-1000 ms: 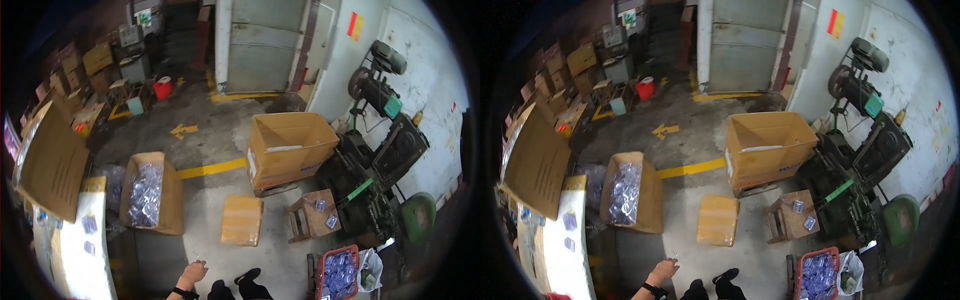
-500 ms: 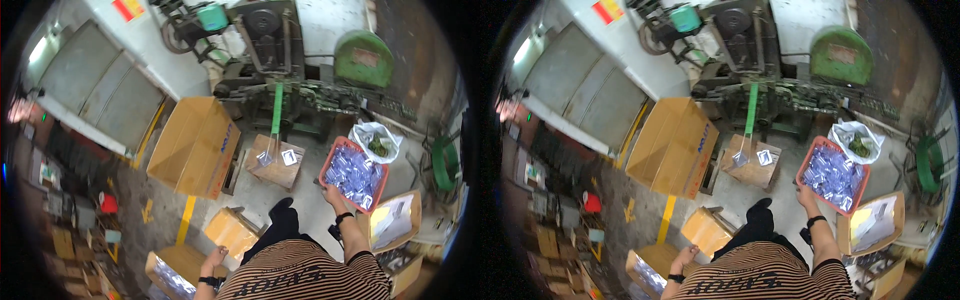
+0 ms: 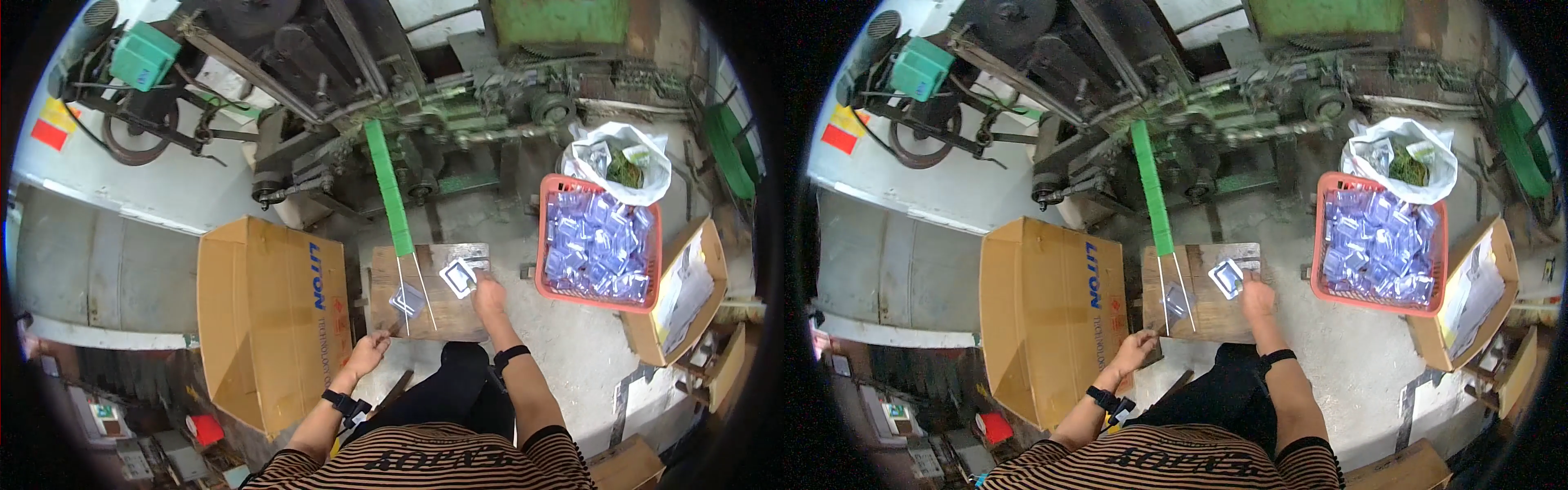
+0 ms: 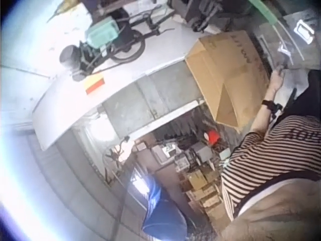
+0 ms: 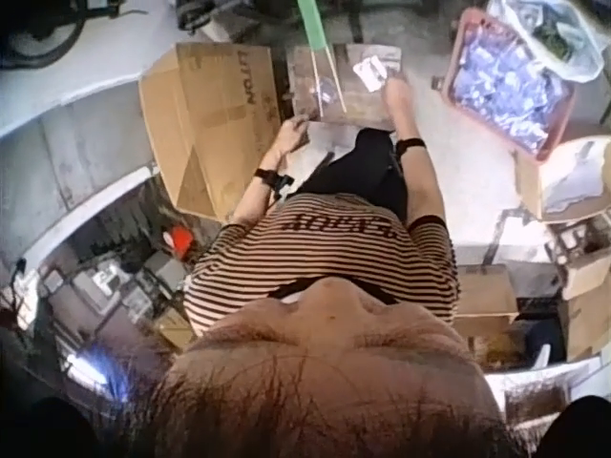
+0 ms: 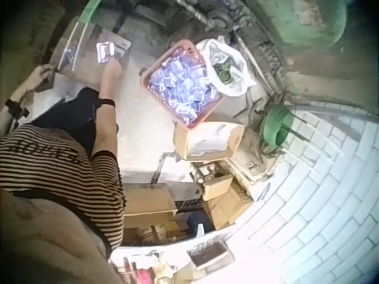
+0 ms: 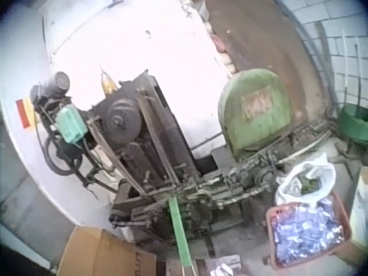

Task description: Sorting small metal components and packing them into plastic bags and boxes.

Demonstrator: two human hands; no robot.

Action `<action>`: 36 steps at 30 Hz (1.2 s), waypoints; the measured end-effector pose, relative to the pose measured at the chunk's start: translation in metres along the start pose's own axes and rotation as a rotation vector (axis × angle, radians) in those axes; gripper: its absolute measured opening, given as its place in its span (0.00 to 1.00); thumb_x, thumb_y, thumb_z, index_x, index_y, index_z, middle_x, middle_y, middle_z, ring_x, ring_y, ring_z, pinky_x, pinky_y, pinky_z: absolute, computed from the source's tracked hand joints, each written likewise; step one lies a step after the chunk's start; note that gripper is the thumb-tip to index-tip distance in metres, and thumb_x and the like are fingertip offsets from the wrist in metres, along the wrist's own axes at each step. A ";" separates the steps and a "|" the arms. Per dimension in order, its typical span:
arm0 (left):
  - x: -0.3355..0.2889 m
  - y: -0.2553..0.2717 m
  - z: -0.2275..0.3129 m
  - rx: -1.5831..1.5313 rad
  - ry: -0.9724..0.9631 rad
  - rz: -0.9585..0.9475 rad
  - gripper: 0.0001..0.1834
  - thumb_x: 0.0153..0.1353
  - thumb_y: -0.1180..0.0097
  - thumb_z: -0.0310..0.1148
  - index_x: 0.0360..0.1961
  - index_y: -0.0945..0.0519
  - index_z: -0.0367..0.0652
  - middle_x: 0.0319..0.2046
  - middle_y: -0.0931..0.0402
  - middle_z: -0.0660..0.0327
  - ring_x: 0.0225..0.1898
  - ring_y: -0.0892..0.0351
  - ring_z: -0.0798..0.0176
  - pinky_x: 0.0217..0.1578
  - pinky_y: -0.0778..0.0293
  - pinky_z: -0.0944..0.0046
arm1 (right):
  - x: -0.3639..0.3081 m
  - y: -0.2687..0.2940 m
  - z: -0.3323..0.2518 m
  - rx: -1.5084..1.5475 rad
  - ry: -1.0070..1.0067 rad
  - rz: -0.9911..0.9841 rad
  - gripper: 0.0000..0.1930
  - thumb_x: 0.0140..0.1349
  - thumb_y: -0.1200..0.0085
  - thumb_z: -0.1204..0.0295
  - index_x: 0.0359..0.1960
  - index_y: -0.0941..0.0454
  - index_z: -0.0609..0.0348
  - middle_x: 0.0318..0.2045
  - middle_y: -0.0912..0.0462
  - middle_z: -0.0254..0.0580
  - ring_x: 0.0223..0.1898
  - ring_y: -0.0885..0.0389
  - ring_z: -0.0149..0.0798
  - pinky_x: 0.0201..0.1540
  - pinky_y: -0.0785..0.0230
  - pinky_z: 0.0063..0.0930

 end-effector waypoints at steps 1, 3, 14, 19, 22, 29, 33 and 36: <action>0.013 -0.005 0.003 -0.004 -0.067 0.014 0.16 0.61 0.51 0.34 0.46 0.26 0.34 0.38 0.22 0.51 0.42 0.24 0.62 0.45 0.31 0.66 | -0.001 -0.008 0.001 -0.029 0.005 0.027 0.19 0.44 0.46 0.76 0.42 0.27 0.56 0.39 0.22 0.47 0.36 0.22 0.52 0.39 0.29 0.41; 0.027 -0.016 0.009 -0.084 -0.162 -0.026 0.15 0.62 0.51 0.32 0.46 0.25 0.35 0.38 0.23 0.53 0.42 0.24 0.62 0.45 0.31 0.67 | -0.003 -0.020 0.003 -0.023 0.058 0.144 0.16 0.47 0.48 0.74 0.41 0.26 0.56 0.38 0.23 0.48 0.34 0.21 0.52 0.36 0.28 0.41; 0.009 -0.035 -0.059 -0.209 -0.495 -0.217 0.14 0.62 0.52 0.29 0.47 0.27 0.31 0.41 0.22 0.55 0.43 0.24 0.66 0.46 0.30 0.68 | -0.042 -0.030 -0.040 -0.588 0.162 0.391 0.10 0.50 0.53 0.71 0.33 0.25 0.60 0.40 0.28 0.42 0.44 0.30 0.41 0.42 0.36 0.37; -0.010 -0.012 -0.078 -0.506 -0.354 -0.296 0.14 0.64 0.54 0.30 0.47 0.27 0.33 0.41 0.22 0.56 0.41 0.22 0.65 0.43 0.28 0.68 | -0.036 -0.040 -0.040 -0.694 0.271 0.234 0.07 0.48 0.51 0.73 0.23 0.20 0.55 0.27 0.19 0.46 0.32 0.21 0.46 0.34 0.29 0.37; -0.008 -0.007 -0.084 -0.629 -0.240 -0.261 0.14 0.64 0.56 0.30 0.47 0.26 0.34 0.41 0.22 0.56 0.40 0.21 0.65 0.41 0.27 0.68 | -0.043 -0.039 -0.055 -0.673 0.295 0.183 0.08 0.49 0.52 0.73 0.19 0.20 0.53 0.21 0.19 0.46 0.27 0.19 0.47 0.29 0.27 0.37; 0.026 -0.040 -0.042 -0.808 -0.197 -0.278 0.16 0.65 0.56 0.33 0.49 0.29 0.33 0.42 0.23 0.54 0.40 0.21 0.63 0.40 0.25 0.68 | -0.047 -0.003 -0.063 -0.430 0.171 0.252 0.03 0.47 0.51 0.77 0.21 0.23 0.60 0.24 0.20 0.54 0.29 0.19 0.49 0.31 0.27 0.39; 0.051 -0.069 0.002 -1.009 -0.225 -0.203 0.22 0.67 0.59 0.41 0.54 0.34 0.34 0.45 0.25 0.52 0.44 0.23 0.60 0.43 0.25 0.64 | -0.073 -0.001 -0.064 0.217 0.054 0.270 0.05 0.43 0.49 0.78 0.23 0.27 0.68 0.21 0.22 0.57 0.23 0.20 0.46 0.28 0.29 0.38; 0.066 -0.084 0.023 -1.206 -0.281 -0.221 0.27 0.68 0.64 0.48 0.54 0.35 0.34 0.44 0.26 0.53 0.43 0.23 0.60 0.42 0.26 0.62 | -0.105 0.002 -0.077 1.016 -0.243 -0.190 0.03 0.55 0.52 0.82 0.31 0.30 0.68 0.20 0.21 0.45 0.17 0.22 0.35 0.17 0.31 0.23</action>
Point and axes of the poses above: each hand's wrist, its own x-axis towards the middle knuckle, its own y-axis out of the back of the hand, z = x × y, the point moved 1 cm from there along x, towards the middle knuckle
